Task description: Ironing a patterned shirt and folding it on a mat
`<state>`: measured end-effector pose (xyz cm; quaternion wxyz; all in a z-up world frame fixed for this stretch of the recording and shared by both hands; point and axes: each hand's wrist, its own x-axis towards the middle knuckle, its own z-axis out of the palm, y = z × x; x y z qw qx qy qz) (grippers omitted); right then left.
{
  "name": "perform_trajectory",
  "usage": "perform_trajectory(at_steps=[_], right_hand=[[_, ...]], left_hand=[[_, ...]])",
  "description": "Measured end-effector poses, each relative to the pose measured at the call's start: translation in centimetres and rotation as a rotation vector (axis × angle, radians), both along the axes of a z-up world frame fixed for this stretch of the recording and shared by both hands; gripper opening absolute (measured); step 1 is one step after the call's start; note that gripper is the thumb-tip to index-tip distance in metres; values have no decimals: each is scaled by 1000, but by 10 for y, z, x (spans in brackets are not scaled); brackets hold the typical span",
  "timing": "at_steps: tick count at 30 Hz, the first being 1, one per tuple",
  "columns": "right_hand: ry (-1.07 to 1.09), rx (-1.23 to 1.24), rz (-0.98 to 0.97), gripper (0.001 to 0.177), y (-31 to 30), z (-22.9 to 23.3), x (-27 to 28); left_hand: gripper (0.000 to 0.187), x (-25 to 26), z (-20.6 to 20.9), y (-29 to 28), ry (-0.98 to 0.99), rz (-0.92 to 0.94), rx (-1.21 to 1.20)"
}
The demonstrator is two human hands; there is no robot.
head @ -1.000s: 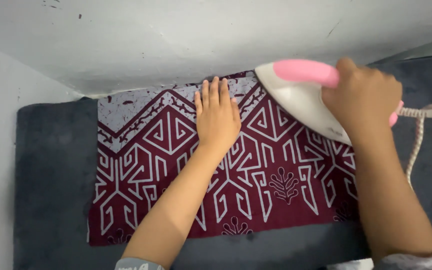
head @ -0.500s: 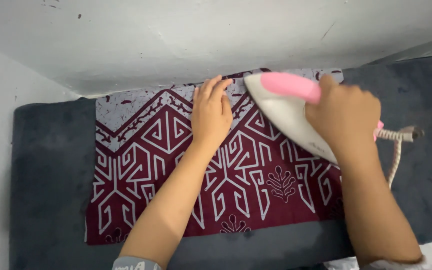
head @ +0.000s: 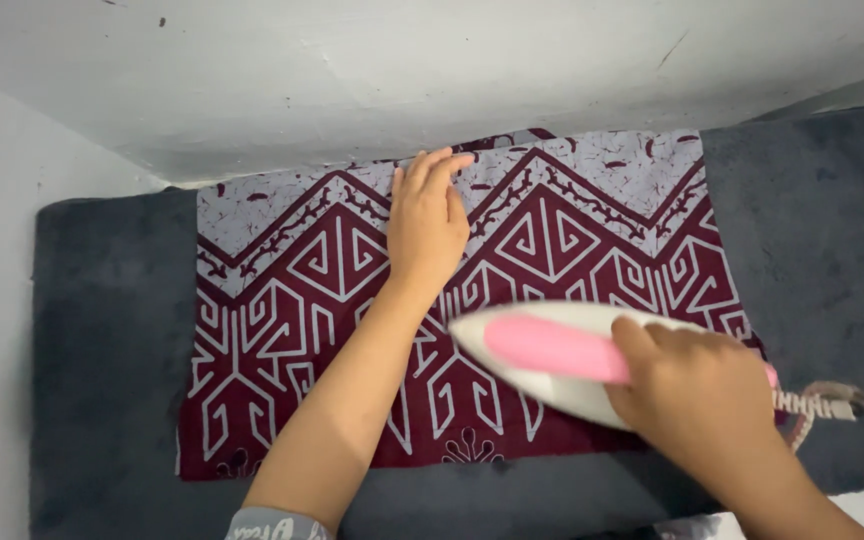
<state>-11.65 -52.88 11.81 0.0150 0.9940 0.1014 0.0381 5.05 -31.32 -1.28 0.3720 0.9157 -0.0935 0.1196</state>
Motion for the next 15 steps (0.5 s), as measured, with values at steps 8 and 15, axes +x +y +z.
perform_trajectory(at_steps=[8,15], right_hand=[[190,20,228,34,-34,-24,-58],[196,212,153,62,-26,-1,-49]], left_hand=[[35,-3,2,3,-18,-58,89],[38,-4,2,3,-24,-77,156]])
